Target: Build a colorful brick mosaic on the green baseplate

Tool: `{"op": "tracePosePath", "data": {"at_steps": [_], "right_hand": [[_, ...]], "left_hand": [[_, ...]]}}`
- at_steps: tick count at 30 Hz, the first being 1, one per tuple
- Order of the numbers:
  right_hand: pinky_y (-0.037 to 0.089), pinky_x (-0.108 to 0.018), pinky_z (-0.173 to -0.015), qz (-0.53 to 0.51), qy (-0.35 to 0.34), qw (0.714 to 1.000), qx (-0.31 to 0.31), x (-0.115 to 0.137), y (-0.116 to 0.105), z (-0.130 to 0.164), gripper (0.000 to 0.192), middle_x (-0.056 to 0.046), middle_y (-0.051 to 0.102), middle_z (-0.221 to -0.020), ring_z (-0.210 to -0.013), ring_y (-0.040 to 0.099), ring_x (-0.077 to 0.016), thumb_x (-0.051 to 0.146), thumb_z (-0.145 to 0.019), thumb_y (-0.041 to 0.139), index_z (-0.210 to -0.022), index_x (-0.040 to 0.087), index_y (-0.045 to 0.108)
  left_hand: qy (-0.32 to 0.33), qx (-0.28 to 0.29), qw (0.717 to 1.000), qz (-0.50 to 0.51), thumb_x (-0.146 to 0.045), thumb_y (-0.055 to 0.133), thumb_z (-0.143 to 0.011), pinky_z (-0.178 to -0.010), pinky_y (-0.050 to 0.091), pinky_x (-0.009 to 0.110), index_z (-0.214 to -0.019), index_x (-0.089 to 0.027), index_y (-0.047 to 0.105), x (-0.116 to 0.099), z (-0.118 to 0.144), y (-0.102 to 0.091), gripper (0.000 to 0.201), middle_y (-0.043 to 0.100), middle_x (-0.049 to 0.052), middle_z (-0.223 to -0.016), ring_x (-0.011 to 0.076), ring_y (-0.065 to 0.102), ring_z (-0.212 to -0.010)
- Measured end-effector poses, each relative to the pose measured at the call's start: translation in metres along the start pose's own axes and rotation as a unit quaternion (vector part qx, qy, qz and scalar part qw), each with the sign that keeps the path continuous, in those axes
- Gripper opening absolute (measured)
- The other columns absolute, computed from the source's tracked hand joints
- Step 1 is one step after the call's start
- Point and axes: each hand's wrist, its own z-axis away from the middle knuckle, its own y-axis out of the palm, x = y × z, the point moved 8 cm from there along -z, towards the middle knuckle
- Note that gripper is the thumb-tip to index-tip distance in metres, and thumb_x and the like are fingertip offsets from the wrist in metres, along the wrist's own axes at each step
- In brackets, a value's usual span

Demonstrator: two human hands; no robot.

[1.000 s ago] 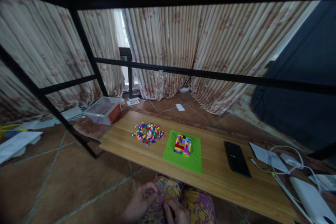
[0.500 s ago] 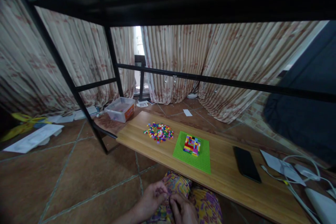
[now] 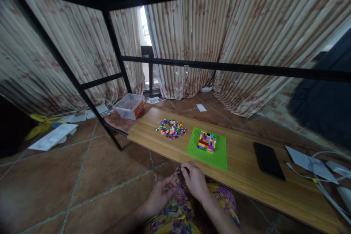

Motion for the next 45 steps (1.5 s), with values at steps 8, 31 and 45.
{"op": "tracePosePath", "data": {"at_steps": [8,31,45], "right_hand": [[0.046,-0.028,-0.075,0.041,-0.040,0.998,-0.023,0.015,0.004,-0.079,0.025,-0.004,0.069,-0.089,-0.080,0.064,-0.0183,0.029,-0.091,0.044,-0.093,0.022,0.068],[0.048,-0.031,-0.079,0.048,-0.005,0.995,-0.090,-0.003,-0.003,-0.091,0.015,-0.004,0.063,-0.087,-0.087,0.060,-0.0190,0.020,-0.094,0.050,-0.087,0.022,0.062],[0.048,-0.041,-0.086,0.164,0.037,0.950,-0.264,-0.062,-0.114,-0.068,0.016,-0.007,0.061,-0.107,-0.100,0.054,-0.0241,0.029,-0.091,0.057,-0.092,0.025,0.072]], "left_hand": [[-0.038,-0.003,0.999,-0.004,-0.026,0.059,-0.073,-0.063,0.040,0.025,-0.074,-0.018,0.060,0.007,-0.016,-0.012,0.008,0.059,-0.001,-0.066,0.0133,0.052,-0.065],[-0.059,0.038,0.992,-0.106,-0.029,0.055,-0.080,-0.076,0.047,0.028,-0.082,-0.017,0.066,-0.004,-0.084,-0.016,0.017,0.068,0.004,-0.081,0.0187,0.062,-0.080],[0.048,0.033,0.996,-0.066,-0.031,0.058,-0.080,-0.053,0.037,0.020,-0.079,-0.017,0.063,-0.086,-0.181,0.027,0.015,0.052,-0.004,-0.061,0.0093,0.045,-0.056]]}}
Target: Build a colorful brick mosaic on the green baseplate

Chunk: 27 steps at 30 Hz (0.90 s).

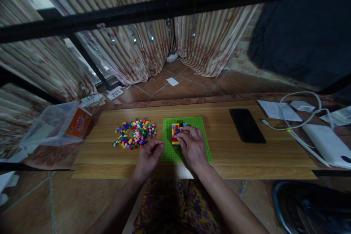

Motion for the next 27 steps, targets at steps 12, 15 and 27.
{"op": "tracePosePath", "data": {"at_steps": [12,15,27], "right_hand": [[0.044,-0.044,-0.089,-0.011,0.051,0.999,-0.002,-0.007,0.015,-0.013,0.011,-0.008,0.060,-0.112,-0.104,0.053,-0.0268,0.028,-0.086,0.062,-0.085,0.024,0.072],[0.045,-0.044,-0.089,-0.027,0.061,0.998,-0.007,-0.007,0.014,-0.013,0.010,-0.008,0.060,-0.111,-0.105,0.053,-0.0265,0.027,-0.085,0.062,-0.084,0.023,0.071],[0.041,-0.047,-0.096,-0.059,0.114,0.990,-0.060,-0.010,0.012,-0.007,0.016,-0.010,0.056,-0.116,-0.112,0.050,-0.0272,0.028,-0.085,0.058,-0.099,0.022,0.064]], "left_hand": [[-0.012,0.008,0.999,0.047,-0.034,0.061,-0.078,-0.056,0.043,0.021,-0.078,-0.017,0.064,0.014,-0.051,0.030,0.017,0.058,-0.003,-0.064,0.0093,0.052,-0.056],[-0.014,0.001,0.999,0.051,-0.031,0.063,-0.076,-0.056,0.043,0.021,-0.076,-0.017,0.064,0.012,-0.053,0.031,0.014,0.058,-0.003,-0.062,0.0092,0.051,-0.055],[-0.003,-0.019,0.999,0.037,-0.030,0.061,-0.076,-0.055,0.044,0.021,-0.076,-0.016,0.063,0.009,-0.051,0.030,0.014,0.057,-0.003,-0.060,0.0094,0.052,-0.055]]}}
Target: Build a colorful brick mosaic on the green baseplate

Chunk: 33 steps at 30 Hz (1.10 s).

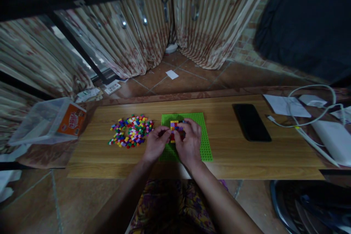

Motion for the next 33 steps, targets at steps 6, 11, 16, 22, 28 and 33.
{"op": "tracePosePath", "data": {"at_steps": [6,11,16,22,28,33], "right_hand": [[0.040,-0.047,-0.095,0.001,0.007,1.000,-0.009,-0.001,0.003,0.002,0.016,-0.010,0.055,-0.117,-0.113,0.049,-0.0273,0.027,-0.083,0.061,-0.098,0.023,0.063],[0.040,-0.046,-0.096,-0.005,0.020,1.000,-0.018,-0.002,0.003,0.001,0.016,-0.009,0.056,-0.117,-0.112,0.049,-0.0264,0.024,-0.081,0.062,-0.097,0.022,0.063],[0.040,-0.046,-0.095,-0.009,0.013,1.000,-0.022,-0.001,0.003,0.001,0.017,-0.009,0.056,-0.116,-0.112,0.049,-0.0267,0.025,-0.081,0.061,-0.098,0.022,0.063],[0.040,-0.048,-0.094,0.002,-0.015,1.000,-0.014,-0.002,0.003,0.003,0.019,-0.010,0.056,-0.116,-0.112,0.050,-0.0281,0.031,-0.082,0.061,-0.099,0.022,0.064],[0.042,-0.049,-0.094,-0.008,-0.036,0.999,-0.006,-0.001,-0.006,0.005,0.021,-0.010,0.058,-0.115,-0.111,0.052,-0.0284,0.035,-0.085,0.059,-0.100,0.022,0.065],[0.042,-0.048,-0.096,-0.026,-0.040,0.999,-0.016,0.004,-0.018,0.017,0.020,-0.010,0.061,-0.114,-0.110,0.056,-0.0269,0.036,-0.086,0.058,-0.097,0.021,0.067]], "left_hand": [[0.004,-0.007,1.000,-0.013,-0.029,0.060,-0.076,-0.058,0.045,0.021,-0.076,-0.016,0.063,-0.002,-0.001,0.000,0.013,0.060,-0.002,-0.063,0.0108,0.056,-0.061],[-0.009,-0.010,1.000,-0.004,-0.028,0.061,-0.075,-0.058,0.045,0.022,-0.075,-0.016,0.063,0.001,0.000,0.000,0.013,0.060,-0.001,-0.063,0.0105,0.054,-0.059],[-0.050,0.001,0.998,0.024,-0.029,0.062,-0.074,-0.051,0.042,0.022,-0.075,-0.016,0.062,0.004,-0.001,0.002,0.013,0.058,-0.003,-0.060,0.0093,0.051,-0.051],[-0.044,-0.014,0.999,0.013,-0.030,0.061,-0.077,-0.051,0.043,0.020,-0.074,-0.016,0.061,0.006,0.008,0.002,0.014,0.056,-0.003,-0.059,0.0091,0.051,-0.053],[0.030,-0.055,0.996,-0.056,-0.031,0.056,-0.084,-0.063,0.046,0.023,-0.084,-0.017,0.064,0.000,0.046,-0.040,0.016,0.063,0.001,-0.073,0.0118,0.057,-0.067],[0.027,-0.188,0.958,-0.213,-0.021,0.054,-0.083,-0.072,0.047,0.026,-0.092,-0.017,0.065,0.001,0.070,-0.129,0.015,0.068,0.004,-0.088,0.0143,0.061,-0.075]]}}
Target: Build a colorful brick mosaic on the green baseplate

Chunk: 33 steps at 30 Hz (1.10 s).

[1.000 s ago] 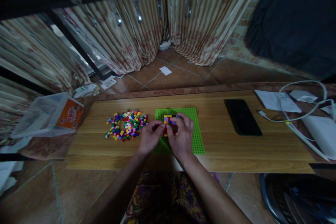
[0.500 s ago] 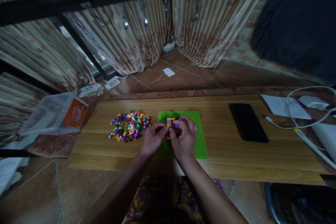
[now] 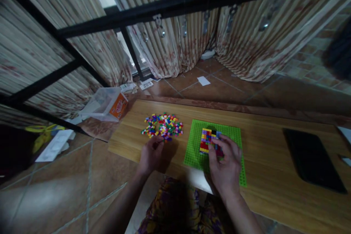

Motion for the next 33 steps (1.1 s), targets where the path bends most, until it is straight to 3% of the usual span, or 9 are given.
{"op": "tracePosePath", "data": {"at_steps": [2,4,10,15,20,22,25,29,33], "right_hand": [[0.044,-0.048,-0.096,-0.009,0.006,1.000,0.009,0.002,0.000,0.006,0.020,-0.010,0.062,-0.115,-0.109,0.057,-0.0264,0.035,-0.087,0.058,-0.097,0.022,0.067],[0.045,-0.048,-0.096,-0.016,0.009,1.000,0.015,0.003,0.001,0.010,0.019,-0.009,0.063,-0.114,-0.109,0.058,-0.0259,0.035,-0.087,0.058,-0.097,0.022,0.068],[0.048,-0.048,-0.093,-0.026,0.012,1.000,0.009,0.006,0.000,0.012,0.018,-0.008,0.062,-0.114,-0.106,0.060,-0.0256,0.036,-0.087,0.058,-0.095,0.024,0.069],[0.048,-0.047,-0.092,-0.023,0.013,1.000,0.002,0.004,-0.002,0.012,0.020,-0.009,0.062,-0.113,-0.105,0.060,-0.0255,0.037,-0.087,0.058,-0.094,0.023,0.069],[0.048,-0.046,-0.091,-0.018,-0.015,1.000,-0.005,0.012,-0.006,0.012,0.017,-0.008,0.064,-0.111,-0.104,0.060,-0.0250,0.035,-0.088,0.058,-0.095,0.023,0.068],[0.049,-0.043,-0.089,-0.028,-0.035,0.999,0.031,0.023,-0.002,0.014,0.015,-0.006,0.067,-0.105,-0.099,0.061,-0.0236,0.033,-0.089,0.058,-0.096,0.024,0.068],[0.052,-0.036,-0.080,-0.061,-0.044,0.988,0.136,0.040,0.011,0.022,0.015,-0.004,0.070,-0.095,-0.090,0.064,-0.0207,0.032,-0.091,0.057,-0.099,0.027,0.067],[0.054,-0.031,-0.074,-0.116,0.016,0.957,0.264,0.045,0.030,0.039,0.019,-0.003,0.070,-0.093,-0.086,0.066,-0.0193,0.036,-0.092,0.055,-0.102,0.026,0.068],[0.053,-0.028,-0.074,-0.169,0.092,0.938,0.289,0.031,0.029,0.044,0.021,-0.002,0.071,-0.095,-0.086,0.067,-0.0178,0.035,-0.093,0.052,-0.102,0.025,0.068]], "left_hand": [[-0.004,-0.026,0.997,-0.073,-0.017,0.052,-0.083,-0.074,0.047,0.027,-0.092,-0.018,0.067,0.013,-0.008,-0.023,0.017,0.068,0.005,-0.092,0.0154,0.062,-0.078],[0.010,-0.020,0.990,-0.140,-0.015,0.049,-0.085,-0.077,0.047,0.028,-0.093,-0.020,0.068,0.019,-0.016,-0.032,0.021,0.067,0.006,-0.098,0.0165,0.063,-0.083],[0.051,0.035,0.961,-0.270,-0.023,0.049,-0.090,-0.080,0.047,0.027,-0.095,-0.023,0.068,0.022,-0.028,-0.025,0.020,0.064,0.006,-0.105,0.0175,0.063,-0.091],[0.062,0.036,0.961,-0.266,-0.026,0.049,-0.091,-0.079,0.048,0.027,-0.091,-0.022,0.064,0.022,-0.030,-0.027,0.016,0.061,0.006,-0.104,0.0175,0.063,-0.090],[0.088,-0.008,0.979,-0.182,-0.026,0.046,-0.092,-0.077,0.048,0.027,-0.092,-0.021,0.058,0.007,-0.013,-0.031,0.012,0.060,0.006,-0.100,0.0171,0.063,-0.088],[0.087,0.016,0.986,-0.140,-0.024,0.046,-0.091,-0.075,0.048,0.027,-0.094,-0.021,0.056,-0.003,0.003,-0.018,0.011,0.062,0.005,-0.094,0.0164,0.063,-0.084],[0.100,0.113,0.987,-0.059,-0.020,0.045,-0.091,-0.072,0.047,0.024,-0.097,-0.022,0.057,-0.026,0.033,0.016,0.013,0.066,0.002,-0.088,0.0143,0.064,-0.079],[0.128,0.184,0.974,0.026,-0.018,0.050,-0.089,-0.073,0.047,0.022,-0.099,-0.022,0.059,-0.054,0.057,0.051,0.014,0.067,0.003,-0.090,0.0137,0.064,-0.083],[0.117,0.208,0.970,0.056,-0.017,0.056,-0.085,-0.073,0.047,0.023,-0.091,-0.021,0.062,-0.060,0.055,0.068,0.010,0.067,0.002,-0.087,0.0141,0.063,-0.082]]}}
